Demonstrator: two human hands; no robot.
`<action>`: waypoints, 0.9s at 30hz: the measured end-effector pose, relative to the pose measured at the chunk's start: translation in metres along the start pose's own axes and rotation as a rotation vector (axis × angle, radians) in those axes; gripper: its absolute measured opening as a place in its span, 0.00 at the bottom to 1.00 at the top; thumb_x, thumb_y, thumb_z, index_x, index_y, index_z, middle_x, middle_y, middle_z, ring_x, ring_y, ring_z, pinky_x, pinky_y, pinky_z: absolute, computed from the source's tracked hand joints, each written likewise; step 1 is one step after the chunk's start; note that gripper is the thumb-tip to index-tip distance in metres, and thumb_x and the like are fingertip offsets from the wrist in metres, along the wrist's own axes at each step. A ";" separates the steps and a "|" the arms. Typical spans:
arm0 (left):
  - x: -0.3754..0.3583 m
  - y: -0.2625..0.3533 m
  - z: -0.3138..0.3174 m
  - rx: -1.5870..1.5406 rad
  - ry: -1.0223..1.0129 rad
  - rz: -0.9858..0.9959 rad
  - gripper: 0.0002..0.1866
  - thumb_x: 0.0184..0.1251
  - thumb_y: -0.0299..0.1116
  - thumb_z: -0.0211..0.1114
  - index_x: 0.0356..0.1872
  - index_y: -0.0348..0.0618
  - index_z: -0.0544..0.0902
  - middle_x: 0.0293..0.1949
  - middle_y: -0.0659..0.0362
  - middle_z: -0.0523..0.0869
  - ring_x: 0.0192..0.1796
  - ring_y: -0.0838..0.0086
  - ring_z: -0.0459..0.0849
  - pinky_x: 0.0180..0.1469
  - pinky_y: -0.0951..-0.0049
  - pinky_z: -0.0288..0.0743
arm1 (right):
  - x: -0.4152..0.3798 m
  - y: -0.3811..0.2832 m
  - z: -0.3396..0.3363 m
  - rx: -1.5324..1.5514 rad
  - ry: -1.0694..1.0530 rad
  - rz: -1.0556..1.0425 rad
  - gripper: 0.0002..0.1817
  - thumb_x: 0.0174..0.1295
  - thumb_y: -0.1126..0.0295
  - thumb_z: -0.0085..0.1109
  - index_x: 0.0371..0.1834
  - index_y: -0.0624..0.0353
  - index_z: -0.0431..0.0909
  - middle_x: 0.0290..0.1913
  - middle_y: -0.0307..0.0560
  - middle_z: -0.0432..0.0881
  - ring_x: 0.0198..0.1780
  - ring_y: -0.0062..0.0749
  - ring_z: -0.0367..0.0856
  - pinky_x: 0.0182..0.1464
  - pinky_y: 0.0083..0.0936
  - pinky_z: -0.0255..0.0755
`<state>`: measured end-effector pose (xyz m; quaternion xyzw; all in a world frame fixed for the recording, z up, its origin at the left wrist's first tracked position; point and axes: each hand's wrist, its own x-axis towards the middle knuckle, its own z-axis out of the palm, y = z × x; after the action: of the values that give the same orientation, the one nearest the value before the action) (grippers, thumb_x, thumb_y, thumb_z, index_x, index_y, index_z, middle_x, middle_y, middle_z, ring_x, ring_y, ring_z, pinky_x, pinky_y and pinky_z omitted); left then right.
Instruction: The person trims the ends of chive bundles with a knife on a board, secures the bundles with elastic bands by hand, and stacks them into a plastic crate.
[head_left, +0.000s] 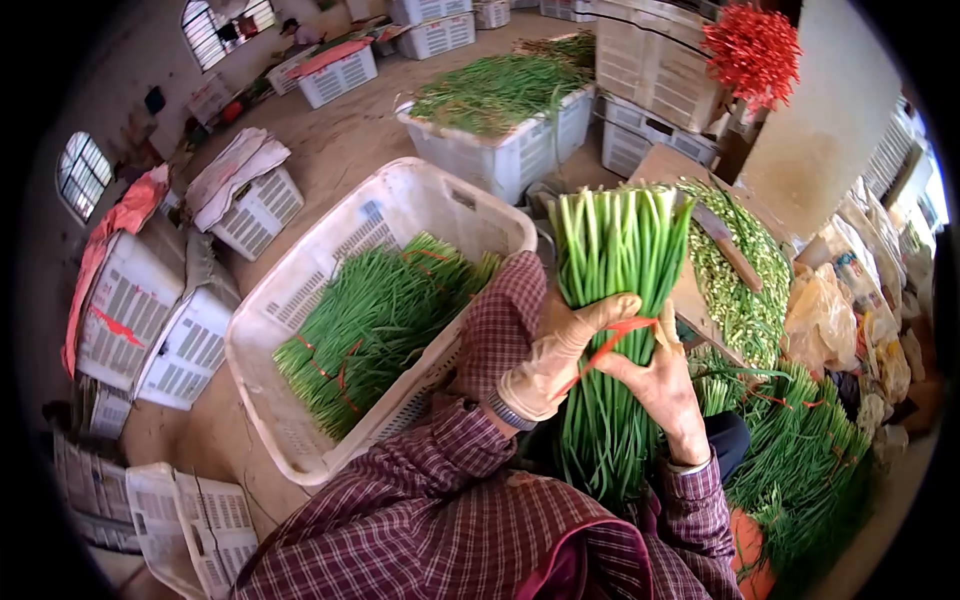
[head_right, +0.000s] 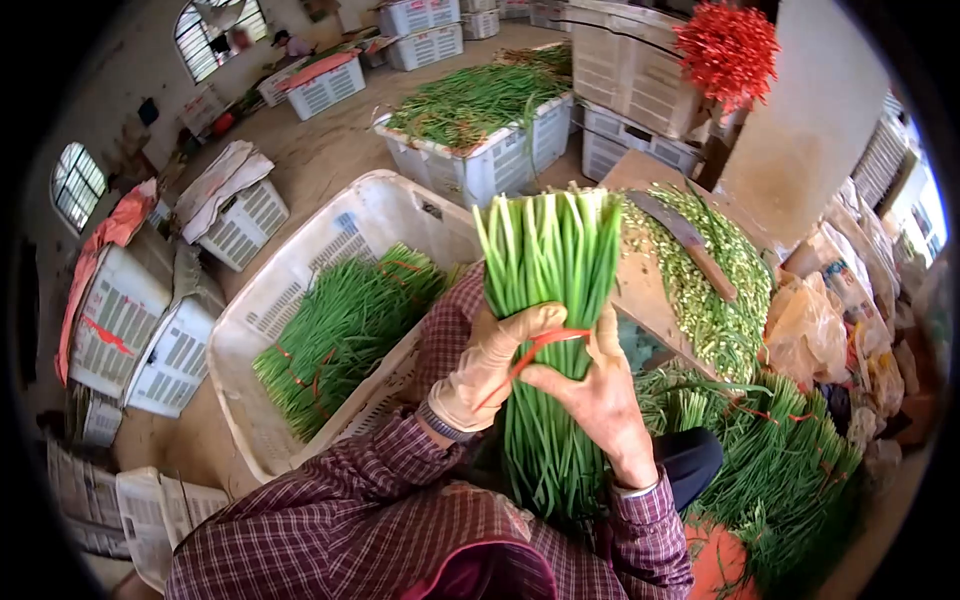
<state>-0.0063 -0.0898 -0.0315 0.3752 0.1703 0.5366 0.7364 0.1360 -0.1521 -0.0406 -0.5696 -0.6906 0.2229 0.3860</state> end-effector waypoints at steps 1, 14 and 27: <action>0.005 -0.003 -0.009 -0.004 -0.001 0.032 0.25 0.59 0.32 0.78 0.56 0.40 0.80 0.48 0.60 0.87 0.48 0.77 0.87 0.53 0.75 0.84 | -0.007 -0.003 0.005 0.158 -0.012 0.071 0.62 0.52 0.57 0.80 0.81 0.67 0.44 0.75 0.56 0.63 0.69 0.36 0.72 0.71 0.31 0.68; 0.031 0.016 -0.006 0.149 -0.129 0.502 0.56 0.47 0.29 0.85 0.76 0.48 0.56 0.64 0.60 0.76 0.63 0.71 0.78 0.65 0.68 0.79 | 0.006 -0.001 0.026 -0.310 0.498 0.003 0.57 0.47 0.67 0.82 0.79 0.66 0.54 0.69 0.60 0.71 0.67 0.47 0.74 0.70 0.41 0.68; 0.047 0.289 -0.138 0.588 -0.086 0.333 0.17 0.65 0.27 0.71 0.53 0.36 0.82 0.44 0.59 0.89 0.45 0.76 0.88 0.56 0.74 0.83 | 0.085 -0.042 0.061 -0.102 0.036 -0.327 0.51 0.45 0.75 0.79 0.76 0.58 0.61 0.63 0.54 0.74 0.61 0.45 0.75 0.62 0.36 0.75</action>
<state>-0.2700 0.0457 0.0971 0.6164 0.2232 0.5611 0.5053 0.0577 -0.0734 -0.0221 -0.4723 -0.7773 0.1115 0.4003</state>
